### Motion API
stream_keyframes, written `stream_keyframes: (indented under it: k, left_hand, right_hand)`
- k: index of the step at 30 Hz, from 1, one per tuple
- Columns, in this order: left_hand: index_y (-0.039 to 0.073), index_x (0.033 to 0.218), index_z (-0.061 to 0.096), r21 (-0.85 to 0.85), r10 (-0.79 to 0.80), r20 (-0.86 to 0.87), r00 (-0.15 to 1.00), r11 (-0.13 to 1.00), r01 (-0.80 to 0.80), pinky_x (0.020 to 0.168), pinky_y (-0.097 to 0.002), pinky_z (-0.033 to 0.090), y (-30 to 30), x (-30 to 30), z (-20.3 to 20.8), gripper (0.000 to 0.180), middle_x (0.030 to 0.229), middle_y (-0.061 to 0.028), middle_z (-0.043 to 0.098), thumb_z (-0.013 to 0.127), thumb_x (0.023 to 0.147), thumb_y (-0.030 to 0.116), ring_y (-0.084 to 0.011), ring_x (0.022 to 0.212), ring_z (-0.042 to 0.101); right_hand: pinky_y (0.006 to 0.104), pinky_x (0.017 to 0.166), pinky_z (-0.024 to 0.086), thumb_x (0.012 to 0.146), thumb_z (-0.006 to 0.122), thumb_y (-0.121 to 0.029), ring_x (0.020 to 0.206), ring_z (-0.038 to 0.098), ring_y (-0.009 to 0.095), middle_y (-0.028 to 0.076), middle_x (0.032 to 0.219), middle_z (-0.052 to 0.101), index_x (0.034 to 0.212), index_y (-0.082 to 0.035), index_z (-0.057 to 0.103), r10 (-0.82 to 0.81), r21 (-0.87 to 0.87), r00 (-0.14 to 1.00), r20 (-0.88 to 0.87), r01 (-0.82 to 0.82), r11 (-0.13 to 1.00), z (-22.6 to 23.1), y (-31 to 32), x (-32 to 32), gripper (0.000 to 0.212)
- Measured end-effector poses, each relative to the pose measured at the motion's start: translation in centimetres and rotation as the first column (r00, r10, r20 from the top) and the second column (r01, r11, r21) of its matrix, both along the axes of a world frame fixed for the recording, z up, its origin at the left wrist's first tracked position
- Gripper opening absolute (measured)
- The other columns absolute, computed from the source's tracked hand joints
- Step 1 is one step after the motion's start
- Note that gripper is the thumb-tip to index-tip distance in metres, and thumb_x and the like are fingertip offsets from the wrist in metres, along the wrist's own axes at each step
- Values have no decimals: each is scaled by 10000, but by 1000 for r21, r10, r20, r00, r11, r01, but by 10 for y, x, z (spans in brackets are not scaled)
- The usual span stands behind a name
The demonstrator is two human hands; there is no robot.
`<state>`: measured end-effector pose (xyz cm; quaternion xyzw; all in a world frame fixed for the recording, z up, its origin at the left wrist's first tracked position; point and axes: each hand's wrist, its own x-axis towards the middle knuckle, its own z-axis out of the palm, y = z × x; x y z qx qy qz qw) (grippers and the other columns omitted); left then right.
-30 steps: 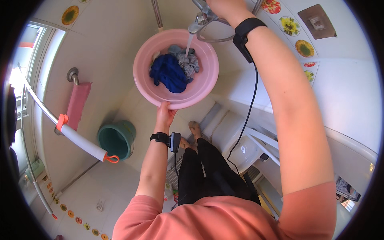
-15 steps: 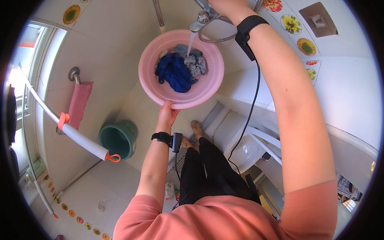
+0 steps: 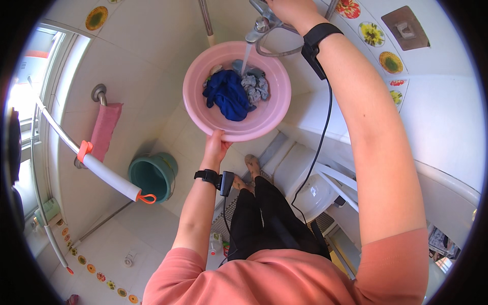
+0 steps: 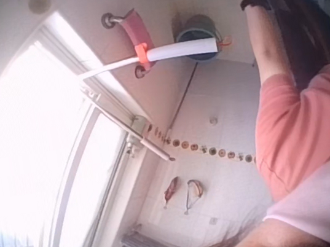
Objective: The person sits on the bathroom floor and hand-washes a small load of clothes in a pink basin. They scrub and rinse the items by hand, repeatedly fill the basin with water from the shower head, and wring out the garments.
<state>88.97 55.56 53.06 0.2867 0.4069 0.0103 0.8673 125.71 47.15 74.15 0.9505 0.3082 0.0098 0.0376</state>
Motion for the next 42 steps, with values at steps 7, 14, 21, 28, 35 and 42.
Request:
stream_keyframes:
  k: [7,14,21,28,35,42]
  left_hand:
    - [29,1223,346,20,-14,15,1000,1000,14,679,-371,575,-3,0,-2,409,1039,-143,542,444,827,63,-266,853,621]
    - [30,1225,344,53,-7,12,1000,999,6,672,-380,578,-1,8,-11,413,1064,-155,535,441,826,62,-281,879,620]
    - [20,1219,345,63,-16,19,1000,998,15,662,-378,584,-3,16,-30,406,1076,-161,533,436,825,58,-280,865,625]
    - [26,1250,321,33,7,97,995,999,-10,656,-381,591,-6,18,-31,450,1081,-160,536,433,816,54,-285,870,631]
    - [15,1261,308,-15,16,42,999,1000,-15,678,-377,593,-13,0,-20,466,1097,-166,540,436,815,63,-294,890,634]
    - [-8,1251,331,-20,25,41,999,1000,-24,761,-423,570,-15,-4,-29,442,1068,-177,558,441,831,73,-321,904,628]
  right_hand:
    - [462,730,472,943,322,-434,818,614,370,180,843,652,1026,-46,585,10,15,1000,11,-10,1000,-3,-2,2,476]
    - [468,734,466,941,330,-428,821,606,386,197,854,646,1026,-40,583,16,11,1000,17,-16,1000,-4,-3,4,471]
    - [462,748,455,939,337,-435,843,595,398,216,877,641,1033,-33,582,35,53,999,-12,-35,998,-6,-5,7,479]
    - [462,748,457,944,318,-447,858,597,397,220,891,641,1055,-35,566,36,-31,999,-2,-36,999,-7,-4,15,494]
    - [457,751,463,944,308,-456,859,602,393,215,897,643,1063,-45,565,19,-34,1000,-5,-19,999,0,-2,9,498]
    - [459,738,484,920,390,-320,880,606,375,193,965,633,1099,-72,538,184,-174,980,70,-170,970,-9,-13,23,339]
